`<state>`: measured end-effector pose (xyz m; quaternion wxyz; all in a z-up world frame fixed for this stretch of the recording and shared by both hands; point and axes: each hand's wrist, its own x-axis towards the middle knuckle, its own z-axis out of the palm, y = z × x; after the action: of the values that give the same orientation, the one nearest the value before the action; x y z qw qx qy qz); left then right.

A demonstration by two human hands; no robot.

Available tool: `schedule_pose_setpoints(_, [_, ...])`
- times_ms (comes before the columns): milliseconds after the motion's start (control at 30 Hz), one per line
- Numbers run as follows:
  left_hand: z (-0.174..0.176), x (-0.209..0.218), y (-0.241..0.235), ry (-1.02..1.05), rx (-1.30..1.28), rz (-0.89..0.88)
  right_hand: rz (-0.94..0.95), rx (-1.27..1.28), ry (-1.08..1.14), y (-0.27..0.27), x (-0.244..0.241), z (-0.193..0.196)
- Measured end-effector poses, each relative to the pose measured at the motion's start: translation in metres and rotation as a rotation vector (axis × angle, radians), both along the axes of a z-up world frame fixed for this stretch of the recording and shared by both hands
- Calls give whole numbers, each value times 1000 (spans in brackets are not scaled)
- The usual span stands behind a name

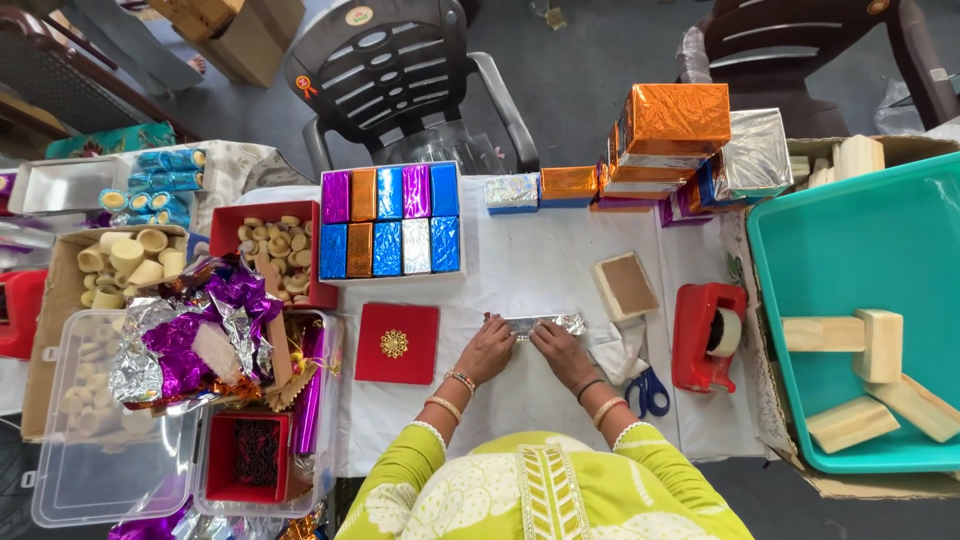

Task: The person wraps small wooden blocks in shiny orange foil. They use scissors to trim the foil, place a wooden block on it, and fold the foil around the block. The person then uses tape to secure the wrapped item.

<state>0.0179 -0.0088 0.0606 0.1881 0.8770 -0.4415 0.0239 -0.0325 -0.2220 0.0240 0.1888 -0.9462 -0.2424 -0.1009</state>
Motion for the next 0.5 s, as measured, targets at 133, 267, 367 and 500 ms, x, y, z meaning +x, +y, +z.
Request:
schedule_pose_setpoints(133, [-7,-3,-7,4,52,-21,6,-36,26,2,-2,8])
schedule_pose_setpoints(267, [-34,-6,-5,10,51,-31,10,-138,73,4,-4,7])
schedule_pose_setpoints(367, [-35,-9,-3,-34,118,-37,8,-186,140,5,-5,14])
schedule_pose_setpoints(500, [-37,-10,-1,-65,132,-50,14,-93,16,-1,-14,14])
